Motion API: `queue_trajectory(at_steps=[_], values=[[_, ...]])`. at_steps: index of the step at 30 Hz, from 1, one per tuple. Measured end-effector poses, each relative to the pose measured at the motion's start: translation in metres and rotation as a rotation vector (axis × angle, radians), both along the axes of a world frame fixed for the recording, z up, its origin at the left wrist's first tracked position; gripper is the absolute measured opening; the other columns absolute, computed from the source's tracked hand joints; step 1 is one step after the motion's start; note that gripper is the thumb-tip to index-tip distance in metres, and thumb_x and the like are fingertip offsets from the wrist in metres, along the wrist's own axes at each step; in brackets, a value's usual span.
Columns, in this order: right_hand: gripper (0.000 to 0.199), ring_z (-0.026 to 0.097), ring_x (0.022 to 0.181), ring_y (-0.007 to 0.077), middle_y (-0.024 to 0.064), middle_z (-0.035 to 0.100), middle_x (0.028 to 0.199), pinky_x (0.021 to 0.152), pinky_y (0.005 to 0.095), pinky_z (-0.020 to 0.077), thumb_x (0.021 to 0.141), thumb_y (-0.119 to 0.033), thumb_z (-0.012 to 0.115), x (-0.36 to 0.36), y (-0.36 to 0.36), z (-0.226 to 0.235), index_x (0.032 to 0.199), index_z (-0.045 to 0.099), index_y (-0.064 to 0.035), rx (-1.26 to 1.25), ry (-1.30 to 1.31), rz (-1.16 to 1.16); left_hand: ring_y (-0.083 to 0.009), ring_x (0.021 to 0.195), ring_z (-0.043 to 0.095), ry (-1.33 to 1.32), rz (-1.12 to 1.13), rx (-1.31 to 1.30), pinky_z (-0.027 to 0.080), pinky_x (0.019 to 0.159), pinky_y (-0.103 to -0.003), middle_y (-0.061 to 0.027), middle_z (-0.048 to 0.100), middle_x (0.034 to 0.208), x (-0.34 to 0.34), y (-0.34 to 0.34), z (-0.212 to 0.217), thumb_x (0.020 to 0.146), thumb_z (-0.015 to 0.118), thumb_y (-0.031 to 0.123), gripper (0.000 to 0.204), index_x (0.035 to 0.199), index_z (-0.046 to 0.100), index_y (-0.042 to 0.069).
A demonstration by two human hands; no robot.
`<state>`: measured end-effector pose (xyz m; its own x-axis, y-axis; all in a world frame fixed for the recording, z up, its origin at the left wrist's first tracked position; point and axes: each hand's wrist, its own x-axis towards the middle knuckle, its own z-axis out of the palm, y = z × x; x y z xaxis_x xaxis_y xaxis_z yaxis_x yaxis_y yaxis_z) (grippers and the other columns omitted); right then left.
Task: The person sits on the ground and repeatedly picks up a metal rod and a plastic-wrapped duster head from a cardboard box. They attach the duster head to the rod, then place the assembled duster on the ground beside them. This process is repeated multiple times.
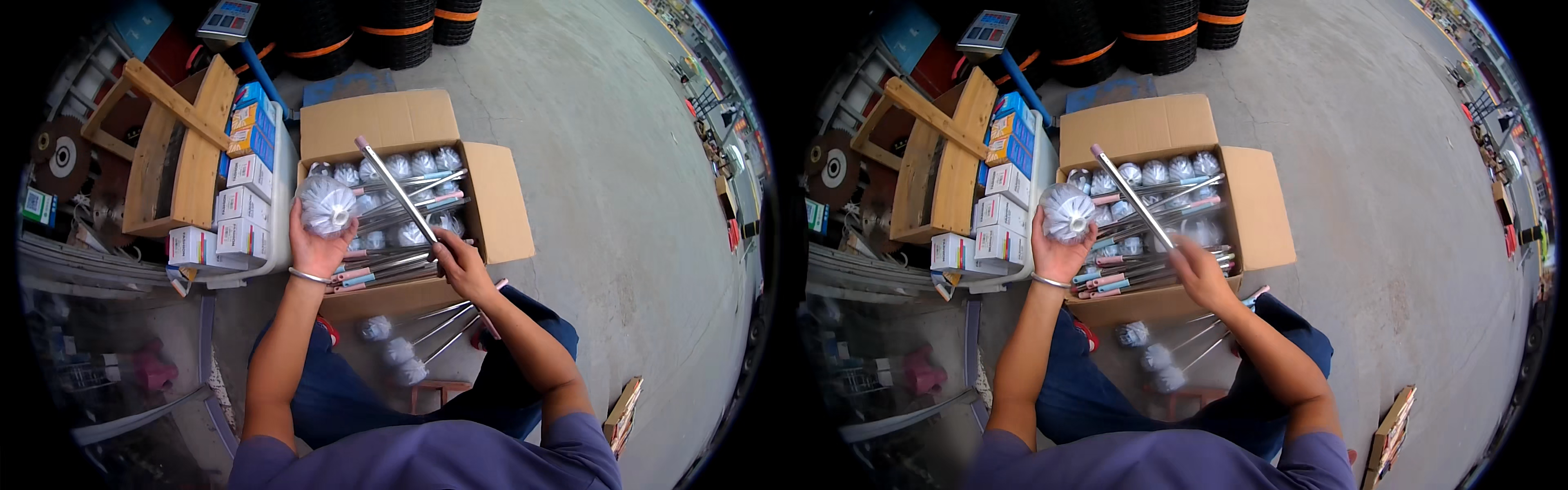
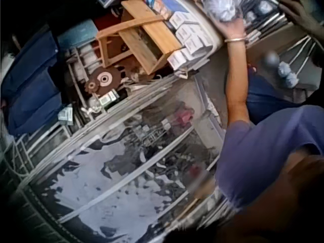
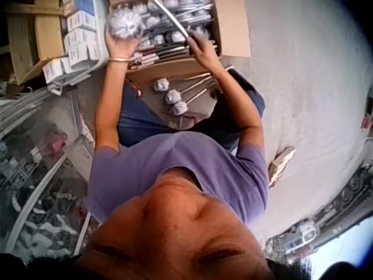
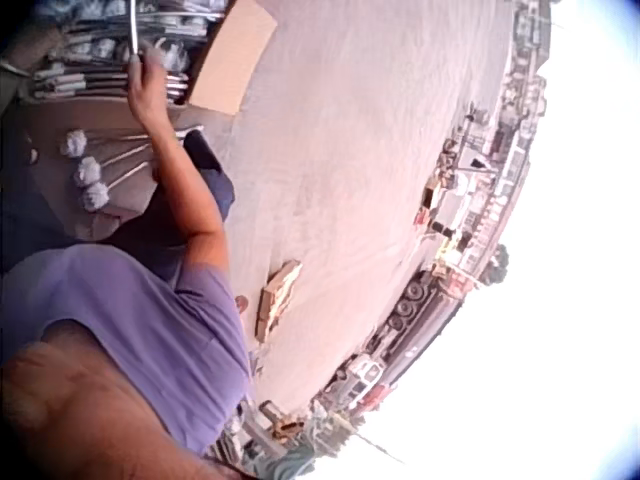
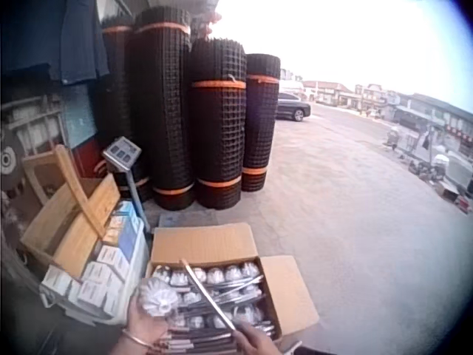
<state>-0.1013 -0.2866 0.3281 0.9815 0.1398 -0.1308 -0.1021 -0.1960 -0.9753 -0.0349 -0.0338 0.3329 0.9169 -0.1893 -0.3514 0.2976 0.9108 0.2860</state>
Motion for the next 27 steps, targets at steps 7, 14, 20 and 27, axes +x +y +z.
queue_trajectory(at_steps=[7, 14, 20, 27], values=[[0.027, 0.06, 0.066, 0.0265, 0.0135, 0.061, 0.084, 0.06, 0.033, 0.0473, 0.086, -0.013, 0.06, -0.015, 0.018, -0.004, 0.112, 0.058, -0.0069, -0.288, -0.371, 0.145, -0.023, 0.1, 0.052, -0.1, 0.205, 0.1, 0.043, 0.082, -0.044, -0.0048, 0.057, 0.111, 0.008, 0.042, -0.001, 0.085, 0.054, 0.047, 0.042, 0.112, 0.055, 0.016], [0.028, 0.058, 0.057, 0.0243, 0.0107, 0.058, 0.077, 0.055, 0.0321, 0.0461, 0.082, -0.01, 0.063, -0.012, 0.013, 0.011, 0.11, 0.06, -0.0092, -0.374, -0.419, 0.12, -0.0254, 0.097, 0.054, -0.13, 0.279, 0.165, 0.046, 0.08, -0.041, -0.0087, 0.057, 0.111, 0.004, 0.044, 0.007, 0.086, 0.053, 0.048, 0.046, 0.116, 0.053, 0.012], [0.029, 0.058, 0.059, 0.0235, 0.009, 0.057, 0.074, 0.055, 0.0322, 0.046, 0.081, -0.009, 0.064, -0.013, 0.009, 0.009, 0.11, 0.06, -0.0098, -0.448, -0.376, 0.123, -0.0238, 0.103, 0.053, -0.084, 0.273, 0.245, 0.046, 0.081, -0.043, -0.0062, 0.056, 0.114, 0.006, 0.034, 0.006, 0.087, 0.055, 0.046, 0.045, 0.117, 0.051, 0.014], [0.03, 0.058, 0.059, 0.0196, 0.0081, 0.058, 0.076, 0.053, 0.0293, 0.045, 0.08, -0.008, 0.067, -0.019, 0.006, 0.007, 0.109, 0.06, -0.0062, -0.69, -0.595, 0.038, -0.0208, 0.108, 0.052, -0.116, 0.258, 0.436, 0.045, 0.088, -0.043, -0.0048, 0.055, 0.116, 0.008, 0.03, -0.002, 0.086, 0.062, 0.033, 0.044, 0.122, 0.048, 0.012]])
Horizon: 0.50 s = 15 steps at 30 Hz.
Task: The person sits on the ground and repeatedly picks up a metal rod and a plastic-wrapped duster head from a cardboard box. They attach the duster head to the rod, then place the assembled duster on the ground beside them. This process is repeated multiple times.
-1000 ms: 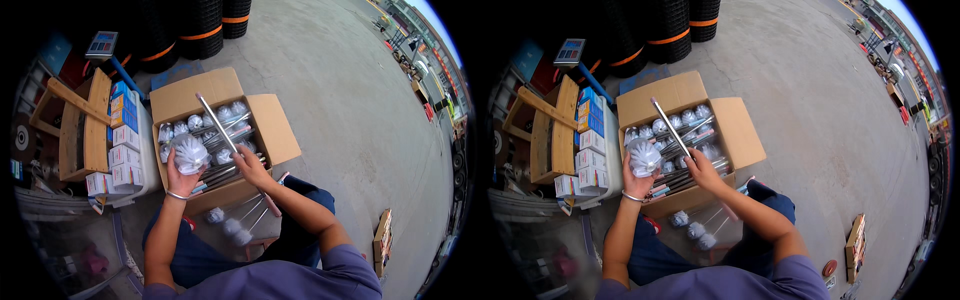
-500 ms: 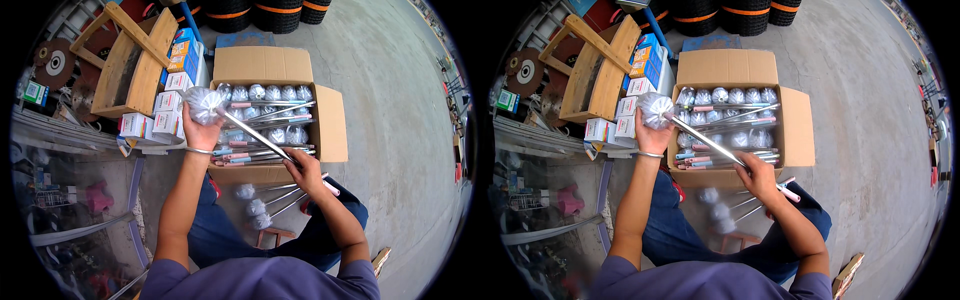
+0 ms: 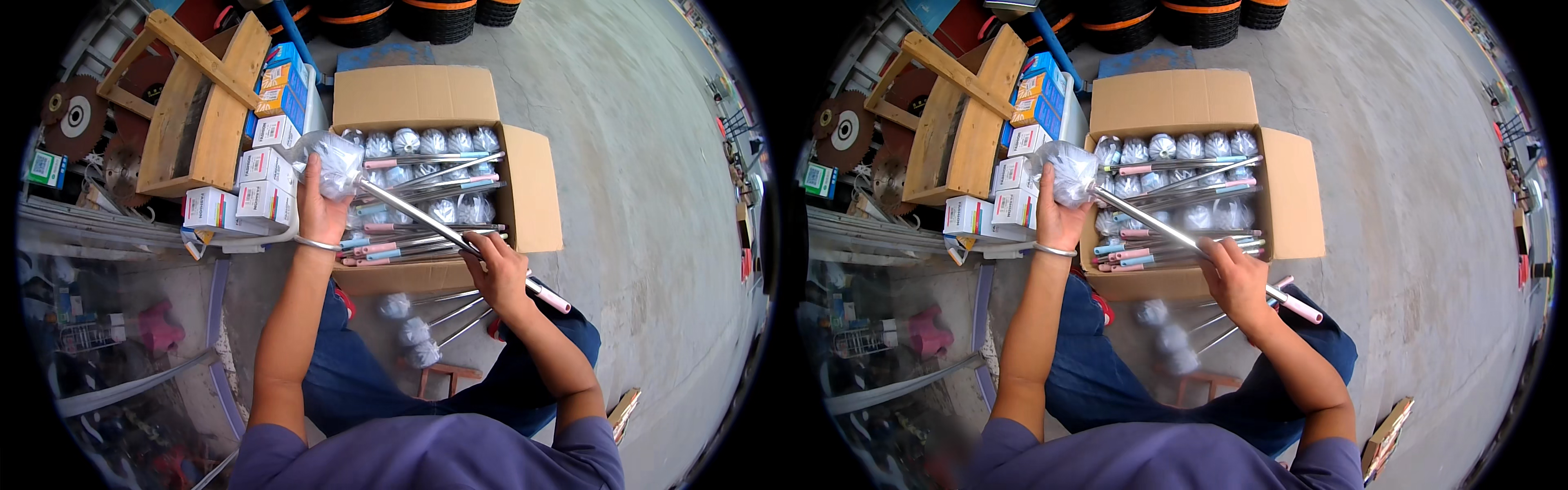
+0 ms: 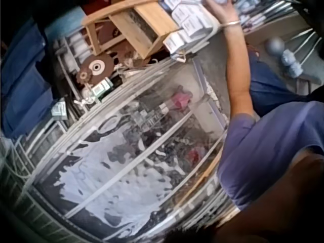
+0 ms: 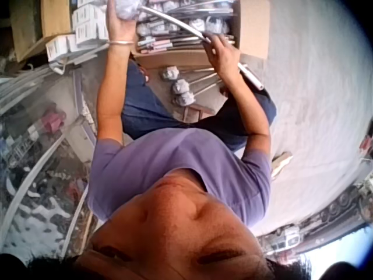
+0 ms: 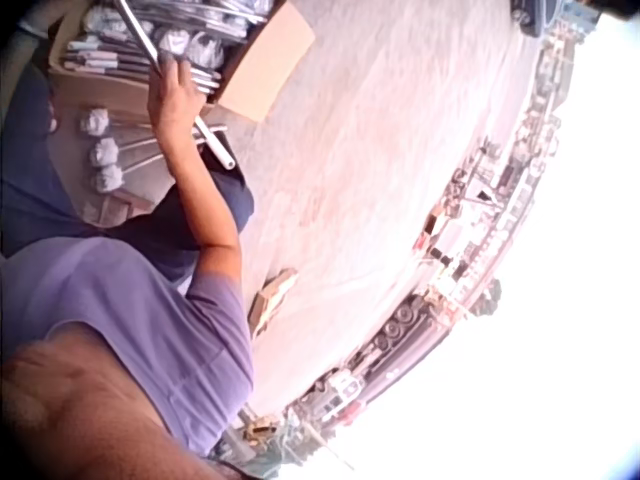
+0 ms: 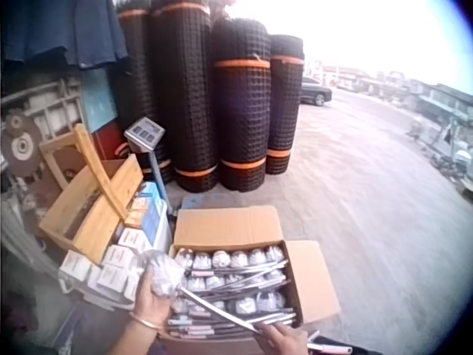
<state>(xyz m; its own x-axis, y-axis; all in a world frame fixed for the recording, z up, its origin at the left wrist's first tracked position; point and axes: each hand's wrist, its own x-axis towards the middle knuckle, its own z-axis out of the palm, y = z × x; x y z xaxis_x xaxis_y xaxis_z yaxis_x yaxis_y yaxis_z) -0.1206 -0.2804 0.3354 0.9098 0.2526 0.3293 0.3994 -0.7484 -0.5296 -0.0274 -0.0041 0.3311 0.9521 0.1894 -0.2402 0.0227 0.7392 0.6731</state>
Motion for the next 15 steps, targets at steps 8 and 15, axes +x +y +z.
queue_trajectory(at_steps=[8, 15], values=[[0.04, 0.054, 0.057, 0.0075, 0.0035, 0.056, 0.07, 0.045, 0.0197, 0.0412, 0.097, -0.037, 0.042, 0.001, -0.018, -0.005, 0.106, 0.056, -0.0006, 1.195, 1.551, 0.372, -0.0219, 0.109, 0.054, -0.19, -0.117, 0.156, 0.046, 0.091, -0.04, -0.0072, 0.056, 0.119, 0.002, 0.002, 0.014, 0.091, 0.055, 0.032, 0.043, 0.124, 0.048, 0.005], [0.027, 0.05, 0.052, 0.0122, 0.0047, 0.055, 0.066, 0.048, 0.0226, 0.0409, 0.09, -0.026, 0.058, -0.013, -0.001, -0.015, 0.097, 0.052, -0.0012, 0.359, 0.569, 0.153, -0.0198, 0.109, 0.054, -0.244, -0.107, 0.297, 0.045, 0.092, -0.037, -0.0065, 0.055, 0.119, -0.003, -0.015, 0.008, 0.093, 0.053, 0.031, 0.041, 0.124, 0.047, 0.005]])
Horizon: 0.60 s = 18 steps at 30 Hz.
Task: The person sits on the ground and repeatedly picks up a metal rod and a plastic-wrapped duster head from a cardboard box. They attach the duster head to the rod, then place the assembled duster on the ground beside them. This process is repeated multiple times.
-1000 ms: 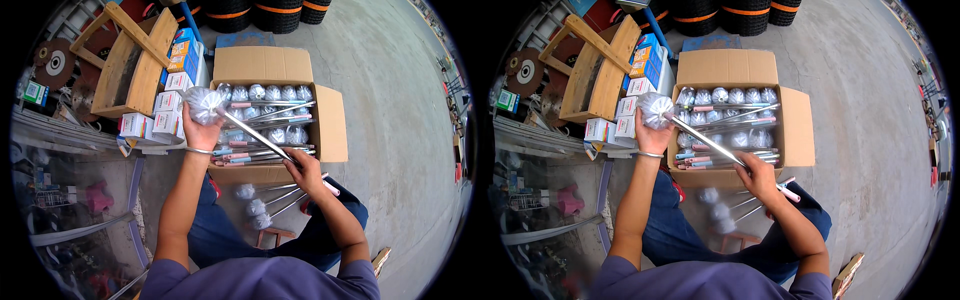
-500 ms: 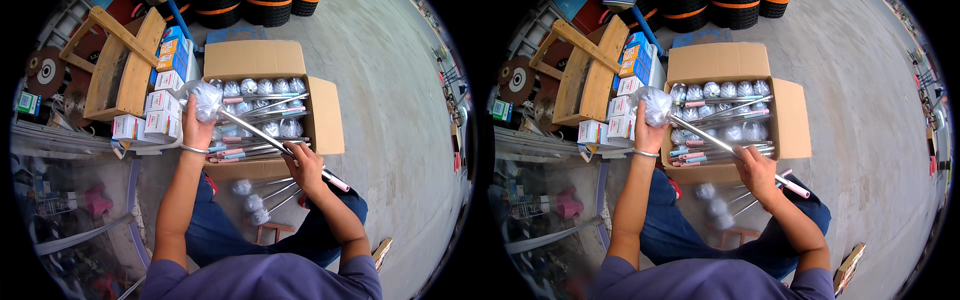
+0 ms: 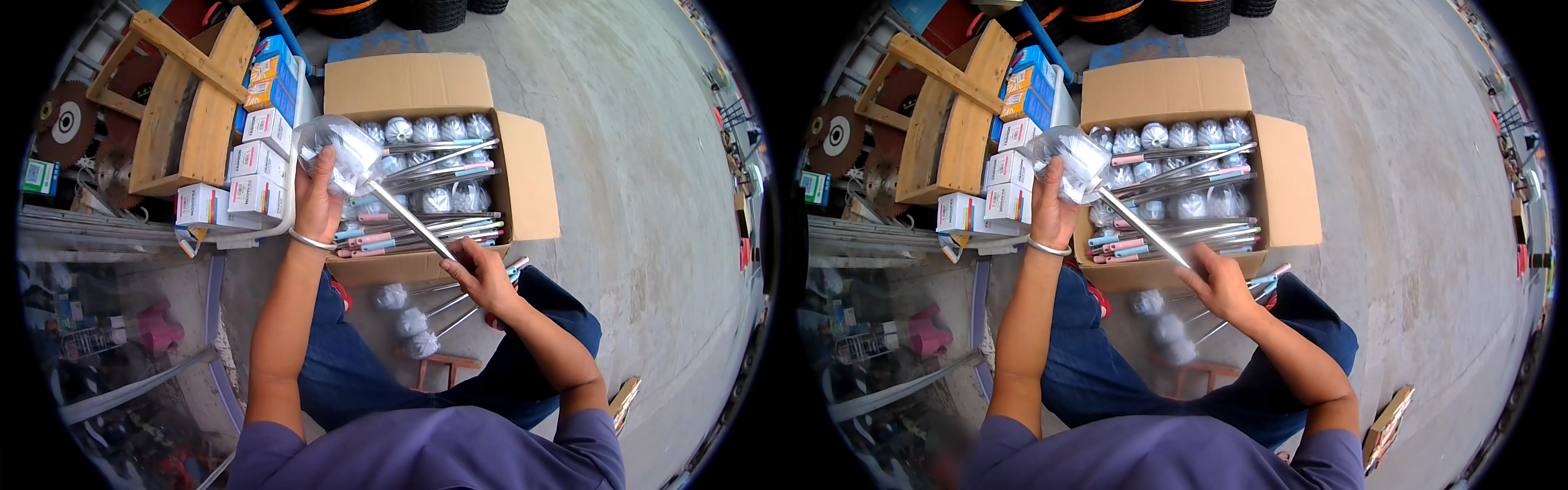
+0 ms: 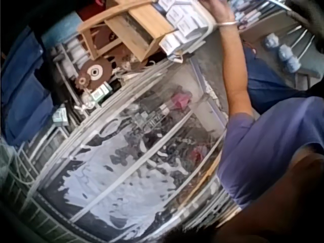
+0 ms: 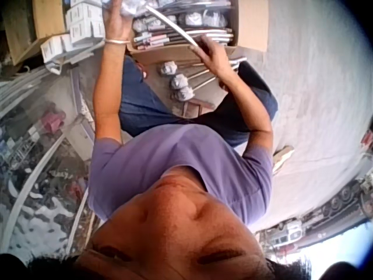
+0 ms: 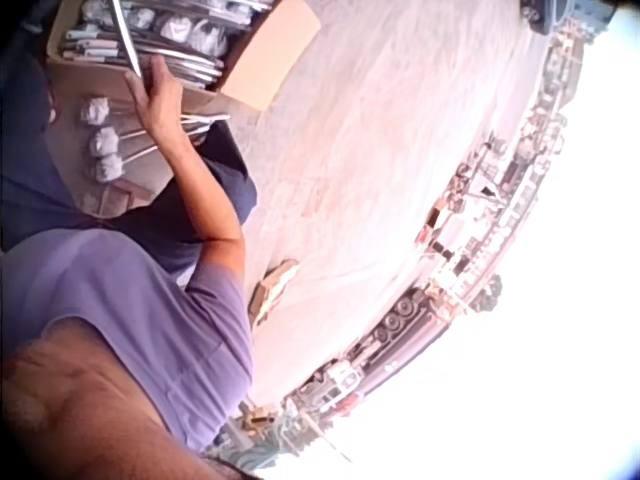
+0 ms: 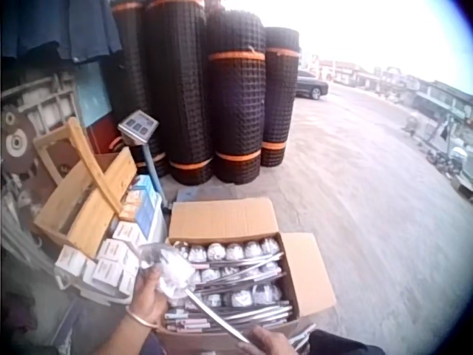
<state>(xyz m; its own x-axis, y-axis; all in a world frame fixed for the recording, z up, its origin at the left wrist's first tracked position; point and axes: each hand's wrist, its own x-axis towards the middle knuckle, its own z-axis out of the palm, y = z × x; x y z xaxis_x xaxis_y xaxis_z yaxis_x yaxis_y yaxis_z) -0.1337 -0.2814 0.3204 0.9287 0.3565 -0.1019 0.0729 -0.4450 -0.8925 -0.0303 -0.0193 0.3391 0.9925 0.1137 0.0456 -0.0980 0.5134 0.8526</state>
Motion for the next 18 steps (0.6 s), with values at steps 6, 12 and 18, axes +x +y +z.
queue_trajectory(at_steps=[6, 12, 18], values=[[0.028, 0.042, 0.041, 0.006, 0.0061, 0.055, 0.061, 0.039, 0.016, 0.0325, 0.097, -0.03, 0.046, 0.001, -0.006, 0.009, 0.097, 0.055, -0.0046, 1.04, 1.138, 0.21, -0.0201, 0.11, 0.053, 0.045, -0.146, -0.133, 0.044, 0.093, -0.038, -0.0066, 0.055, 0.118, 0.001, 0.008, 0.005, 0.091, 0.055, 0.032, 0.043, 0.125, 0.046, 0.006], [0.033, 0.046, 0.046, 0.0066, 0.0043, 0.051, 0.062, 0.043, 0.0183, 0.0367, 0.097, -0.033, 0.043, -0.006, 0.007, 0.001, 0.102, 0.054, -0.0016, 0.202, 0.11, 0.025, -0.0205, 0.11, 0.053, 0.007, -0.052, 0.042, 0.044, 0.095, -0.039, -0.0059, 0.055, 0.116, -0.005, -0.009, 0.005, 0.09, 0.058, 0.03, 0.048, 0.128, 0.042, 0.006], [0.036, 0.043, 0.041, 0.0072, 0.0037, 0.05, 0.059, 0.041, 0.0185, 0.0352, 0.097, -0.036, 0.043, -0.002, -0.001, 0.009, 0.105, 0.053, -0.0019, 0.85, 0.944, 0.212, -0.0231, 0.119, 0.048, 0.029, -0.212, -0.058, 0.04, 0.099, -0.041, -0.0089, 0.051, 0.126, -0.004, -0.001, 0.003, 0.092, 0.054, 0.032, 0.05, 0.13, 0.041, 0.003]])
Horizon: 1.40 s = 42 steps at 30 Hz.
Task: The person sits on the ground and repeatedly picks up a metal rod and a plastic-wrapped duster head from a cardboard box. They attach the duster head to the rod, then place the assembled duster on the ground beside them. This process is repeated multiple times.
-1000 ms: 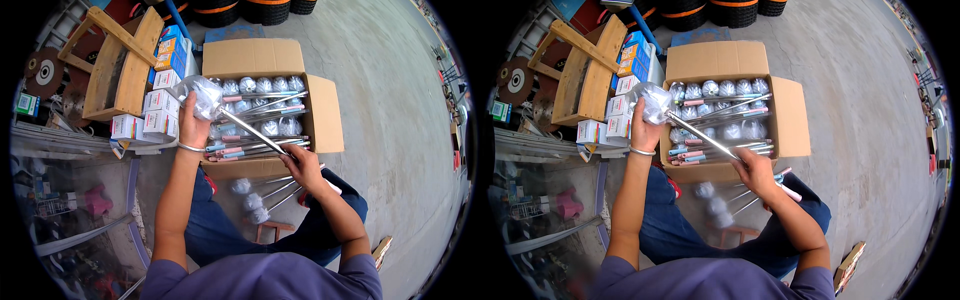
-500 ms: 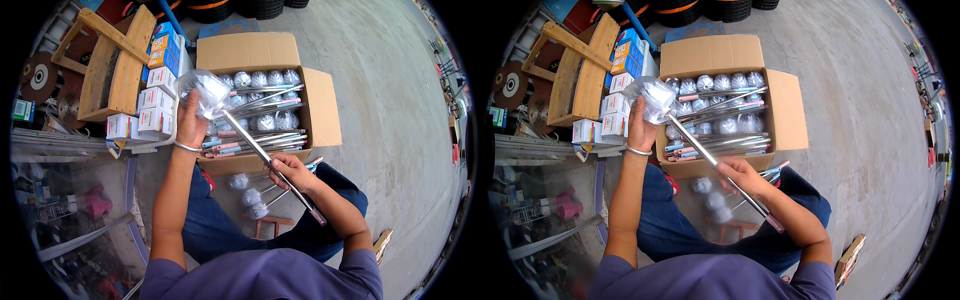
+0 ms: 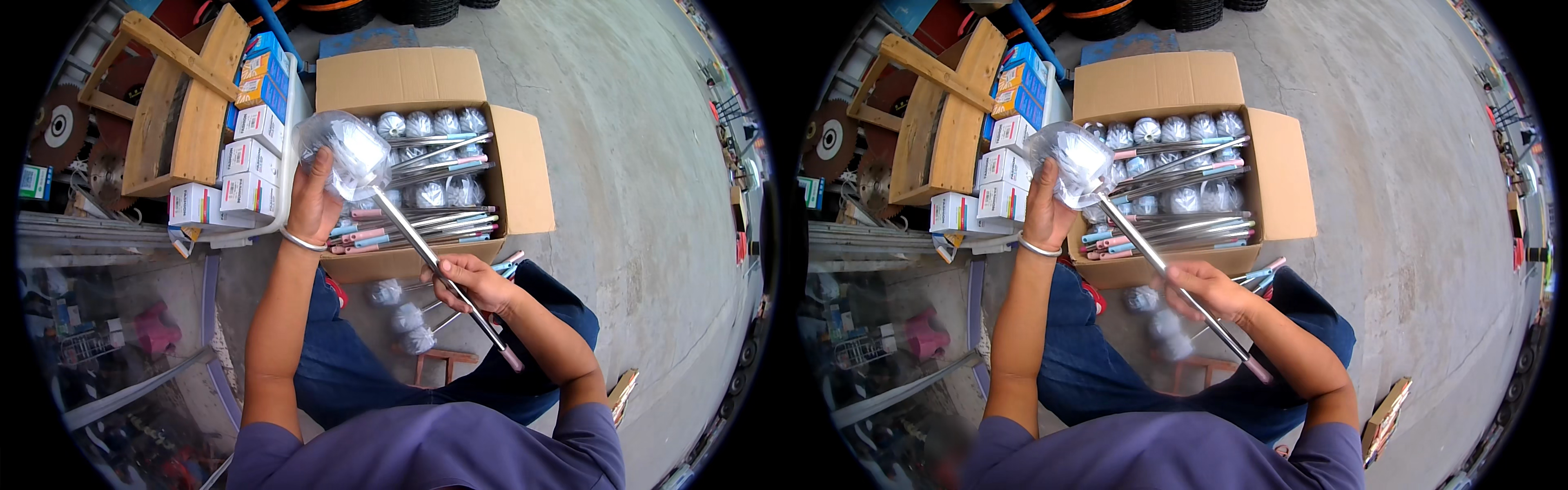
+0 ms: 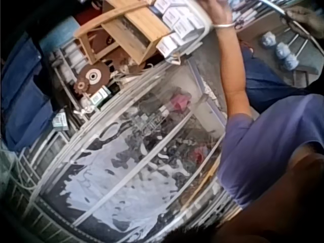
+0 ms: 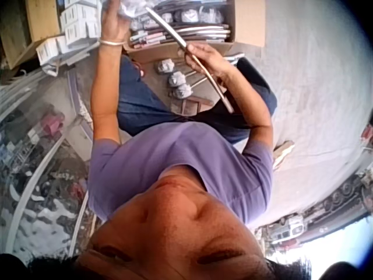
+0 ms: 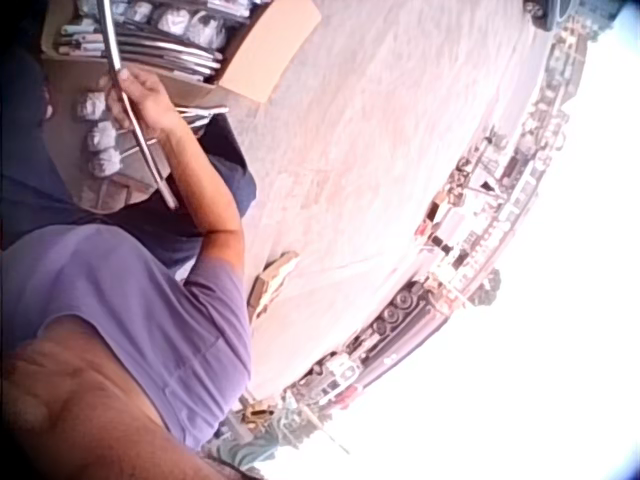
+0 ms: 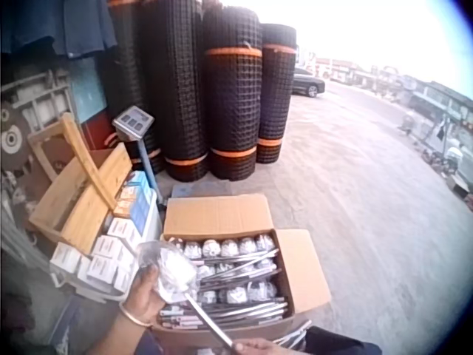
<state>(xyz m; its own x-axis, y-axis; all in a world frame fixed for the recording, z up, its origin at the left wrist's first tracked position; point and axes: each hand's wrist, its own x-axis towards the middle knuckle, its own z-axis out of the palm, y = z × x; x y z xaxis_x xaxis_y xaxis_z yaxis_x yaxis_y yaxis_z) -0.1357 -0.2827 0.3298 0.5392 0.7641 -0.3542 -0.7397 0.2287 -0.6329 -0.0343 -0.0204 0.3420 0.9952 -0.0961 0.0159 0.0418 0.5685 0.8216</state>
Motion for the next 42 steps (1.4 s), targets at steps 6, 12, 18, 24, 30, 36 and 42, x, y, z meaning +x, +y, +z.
queue_trajectory(at_steps=[6, 12, 18, 24, 30, 36, 42], values=[[0.023, 0.053, 0.053, 0.0216, 0.0102, 0.051, 0.058, 0.051, 0.0338, 0.0404, 0.092, -0.021, 0.051, -0.002, 0.007, -0.006, 0.104, 0.052, -0.001, -0.716, -0.707, -0.206, -0.0199, 0.113, 0.049, 0.126, 0.016, -0.128, 0.04, 0.097, -0.038, -0.0072, 0.052, 0.121, -0.001, -0.002, 0.018, 0.09, 0.058, 0.03, 0.047, 0.128, 0.043, 0.005], [0.023, 0.051, 0.054, 0.0205, 0.0099, 0.05, 0.06, 0.052, 0.0327, 0.0396, 0.093, -0.021, 0.052, -0.008, 0.011, -0.017, 0.104, 0.05, -0.0014, -0.798, -0.978, -0.165, -0.0176, 0.106, 0.052, 0.058, 0.073, -0.039, 0.042, 0.094, -0.034, -0.0059, 0.053, 0.115, 0.006, 0.004, 0.008, 0.086, 0.065, 0.026, 0.049, 0.124, 0.045, 0.003], [0.023, 0.055, 0.06, 0.0355, 0.017, 0.054, 0.066, 0.056, 0.0394, 0.0419, 0.092, -0.021, 0.054, -0.009, 0.013, -0.02, 0.104, 0.049, -0.0023, -0.898, -1.031, -0.173, -0.0173, 0.105, 0.052, -0.009, 0.181, 0.122, 0.042, 0.093, -0.033, -0.0053, 0.054, 0.113, 0.005, -0.002, 0.004, 0.08, 0.072, 0.023, 0.052, 0.122, 0.047, 0.004], [0.023, 0.057, 0.064, 0.0376, 0.0176, 0.056, 0.068, 0.055, 0.041, 0.0424, 0.09, -0.019, 0.055, -0.012, 0.016, -0.021, 0.107, 0.048, -0.0038, -0.97, -1.079, -0.218, -0.0224, 0.112, 0.052, 0.232, -0.084, -0.251, 0.044, 0.095, -0.04, -0.0066, 0.054, 0.119, 0.0, -0.003, 0.001, 0.082, 0.069, 0.025, 0.051, 0.125, 0.046, 0.008], [0.021, 0.056, 0.062, 0.0391, 0.018, 0.057, 0.068, 0.053, 0.0437, 0.0428, 0.09, -0.02, 0.054, -0.015, 0.027, -0.019, 0.104, 0.049, -0.0044, -1.128, -1.212, -0.398, -0.024, 0.11, 0.054, 0.145, 0.024, -0.04, 0.047, 0.092, -0.044, -0.006, 0.055, 0.117, -0.005, -0.01, 0.003, 0.081, 0.07, 0.023, 0.051, 0.124, 0.047, 0.01], [0.043, 0.039, 0.036, 0.0139, 0.0016, 0.039, 0.049, 0.036, 0.0269, 0.0309, 0.097, -0.044, 0.038, -0.004, 0.019, 0.005, 0.08, 0.046, -0.0048, -0.409, -0.272, -0.057, -0.0229, 0.109, 0.054, 0.131, 0.064, -0.065, 0.048, 0.091, -0.043, -0.0059, 0.056, 0.117, -0.005, -0.008, -0.004, 0.082, 0.069, 0.02, 0.047, 0.123, 0.048, 0.01], [0.04, 0.034, 0.039, 0.0082, -0.002, 0.037, 0.054, 0.037, 0.0218, 0.0308, 0.097, -0.043, 0.038, 0.0, 0.019, 0.003, 0.081, 0.045, -0.0069, -0.297, -0.285, -0.105, -0.0205, 0.106, 0.055, 0.153, 0.063, -0.095, 0.048, 0.09, -0.04, -0.0051, 0.058, 0.112, -0.003, -0.01, -0.007, 0.082, 0.068, 0.019, 0.043, 0.12, 0.05, 0.009]])
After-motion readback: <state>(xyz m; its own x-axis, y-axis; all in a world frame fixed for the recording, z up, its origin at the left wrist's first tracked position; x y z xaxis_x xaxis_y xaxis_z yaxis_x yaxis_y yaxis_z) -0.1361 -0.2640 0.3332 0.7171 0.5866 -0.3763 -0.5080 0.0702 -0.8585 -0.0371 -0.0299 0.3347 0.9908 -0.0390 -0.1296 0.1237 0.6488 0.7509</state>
